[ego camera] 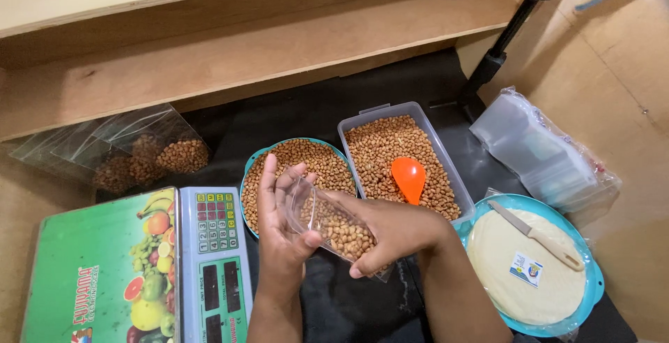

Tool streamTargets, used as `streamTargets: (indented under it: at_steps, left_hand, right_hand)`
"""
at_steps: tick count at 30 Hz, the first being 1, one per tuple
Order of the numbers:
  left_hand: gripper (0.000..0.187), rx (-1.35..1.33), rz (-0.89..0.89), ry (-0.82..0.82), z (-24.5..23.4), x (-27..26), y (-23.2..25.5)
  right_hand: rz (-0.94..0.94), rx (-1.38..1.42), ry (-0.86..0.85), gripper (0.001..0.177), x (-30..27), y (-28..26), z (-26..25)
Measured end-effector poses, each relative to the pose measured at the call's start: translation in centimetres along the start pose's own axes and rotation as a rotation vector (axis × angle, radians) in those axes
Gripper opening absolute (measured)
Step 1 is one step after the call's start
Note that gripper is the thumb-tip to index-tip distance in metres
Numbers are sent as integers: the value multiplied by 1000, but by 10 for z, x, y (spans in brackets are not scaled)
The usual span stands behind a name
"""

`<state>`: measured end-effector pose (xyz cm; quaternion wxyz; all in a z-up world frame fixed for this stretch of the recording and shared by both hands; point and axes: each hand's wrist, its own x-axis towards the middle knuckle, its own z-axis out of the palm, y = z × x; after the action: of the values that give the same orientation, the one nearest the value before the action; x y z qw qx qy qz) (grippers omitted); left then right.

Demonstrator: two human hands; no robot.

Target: The recorder is sorting roasted peanuts by quality and filling them into plastic bags using an electronic scale for weight measurement.

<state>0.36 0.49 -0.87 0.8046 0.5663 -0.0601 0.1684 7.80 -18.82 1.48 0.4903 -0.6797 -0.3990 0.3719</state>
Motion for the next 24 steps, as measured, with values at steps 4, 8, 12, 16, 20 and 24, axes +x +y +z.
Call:
streamTargets:
  at_steps: [4, 8, 12, 16, 20, 24]
  left_hand:
    - [137, -78, -58, 57, 1, 1, 7]
    - [126, -162, -18, 99, 1, 1, 9]
    - [111, -256, 5, 161, 2, 2, 7]
    - [103, -282, 11, 194, -3, 2, 3]
    - [98, -289, 19, 245, -8, 2, -4]
    - [107, -255, 15, 289, -11, 2, -8]
  right_hand:
    - [-94, -50, -17, 128, 1, 15, 0]
    - [-135, -36, -35, 136, 1, 9, -1]
    - [-178, -9, -40, 138, 3, 6, -1]
    - [-163, 44, -32, 133, 3, 7, 2]
    - [-138, 124, -14, 124, 2, -1, 2]
    - [-44, 219, 2, 120, -1, -9, 1]
